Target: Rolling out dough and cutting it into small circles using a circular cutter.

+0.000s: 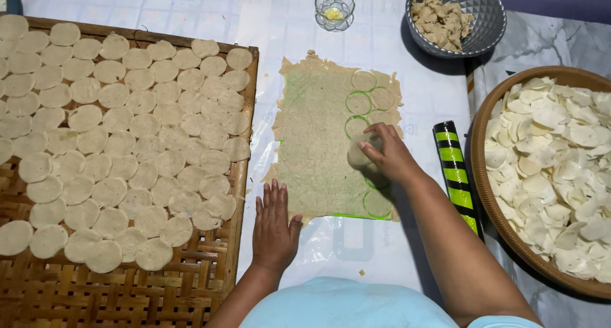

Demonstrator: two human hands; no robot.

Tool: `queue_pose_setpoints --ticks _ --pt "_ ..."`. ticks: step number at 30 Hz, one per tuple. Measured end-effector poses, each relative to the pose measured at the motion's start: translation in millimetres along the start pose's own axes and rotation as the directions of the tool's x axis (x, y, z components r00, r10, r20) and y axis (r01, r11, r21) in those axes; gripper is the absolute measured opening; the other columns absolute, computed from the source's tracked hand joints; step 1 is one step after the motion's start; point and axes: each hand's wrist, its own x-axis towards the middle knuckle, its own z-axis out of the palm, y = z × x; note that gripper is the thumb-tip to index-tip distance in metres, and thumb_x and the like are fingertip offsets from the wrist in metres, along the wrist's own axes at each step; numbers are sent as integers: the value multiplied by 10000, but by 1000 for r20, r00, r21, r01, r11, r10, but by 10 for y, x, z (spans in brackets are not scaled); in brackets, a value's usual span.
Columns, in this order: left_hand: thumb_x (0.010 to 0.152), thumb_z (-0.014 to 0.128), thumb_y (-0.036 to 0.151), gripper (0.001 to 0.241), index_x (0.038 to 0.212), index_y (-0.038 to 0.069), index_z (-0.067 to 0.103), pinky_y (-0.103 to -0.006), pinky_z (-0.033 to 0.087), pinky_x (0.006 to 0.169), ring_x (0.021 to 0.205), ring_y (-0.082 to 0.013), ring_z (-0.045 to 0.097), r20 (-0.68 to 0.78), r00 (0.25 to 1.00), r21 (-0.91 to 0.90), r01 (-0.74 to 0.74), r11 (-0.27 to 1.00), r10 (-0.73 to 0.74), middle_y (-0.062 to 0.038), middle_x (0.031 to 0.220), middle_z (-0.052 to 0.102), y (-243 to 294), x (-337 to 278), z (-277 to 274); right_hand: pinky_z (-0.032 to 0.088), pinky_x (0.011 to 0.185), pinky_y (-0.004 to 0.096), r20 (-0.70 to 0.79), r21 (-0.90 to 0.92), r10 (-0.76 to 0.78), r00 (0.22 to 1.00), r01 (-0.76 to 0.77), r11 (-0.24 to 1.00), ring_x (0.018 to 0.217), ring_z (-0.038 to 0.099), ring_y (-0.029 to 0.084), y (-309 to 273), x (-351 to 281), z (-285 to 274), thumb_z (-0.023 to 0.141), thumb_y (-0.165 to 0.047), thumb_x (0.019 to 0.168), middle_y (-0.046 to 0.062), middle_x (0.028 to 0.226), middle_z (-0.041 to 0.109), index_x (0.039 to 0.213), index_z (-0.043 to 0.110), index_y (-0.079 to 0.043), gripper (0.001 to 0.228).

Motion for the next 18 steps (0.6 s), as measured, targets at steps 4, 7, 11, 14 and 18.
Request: queue_pose_setpoints --ticks 4,7,11,14,18 --pt "1045 408 369 673 1576 -16 257 -509 86 1266 1580 -362 115 33 999 -15 27 1000 -26 -223 1687 195 11 0 -17 498 1033 582 64 -42 108 992 -106 993 1252 563 403 -127 -61 30 582 -386 977 156 1366 519 1371 494 -163 461" --pt "1057 366 390 672 1583 -9 245 -495 70 1269 1584 -348 97 35 999 -1 35 999 -35 -207 1696 176 -11 -7 -15 475 992 536 28 -33 49 998 -48 998 1196 573 397 -140 -26 80 594 -405 965 153 1340 508 1356 498 -167 467" --pt "1073 287 483 717 1615 24 189 -538 52 1257 1568 -404 97 110 993 -13 50 999 -48 -228 1696 139 -37 -16 -7 489 1049 620 120 -178 173 978 -150 973 1166 606 551 -345 36 147 562 -567 977 195 1360 451 1282 462 -249 451" --pt "1075 281 481 715 1616 23 184 -538 47 1258 1568 -405 95 116 992 -17 56 998 -53 -228 1696 138 -27 -31 -43 508 1019 639 163 -264 179 970 -132 955 1111 618 598 -323 89 200 536 -565 984 208 1340 441 1266 441 -228 450" --pt "1076 277 476 709 1616 26 184 -540 43 1259 1571 -399 90 120 991 -16 55 998 -53 -224 1699 132 -36 -19 -19 527 970 652 132 -283 187 973 -144 948 1061 630 614 -402 122 215 517 -544 1006 207 1315 426 1254 419 -207 429"
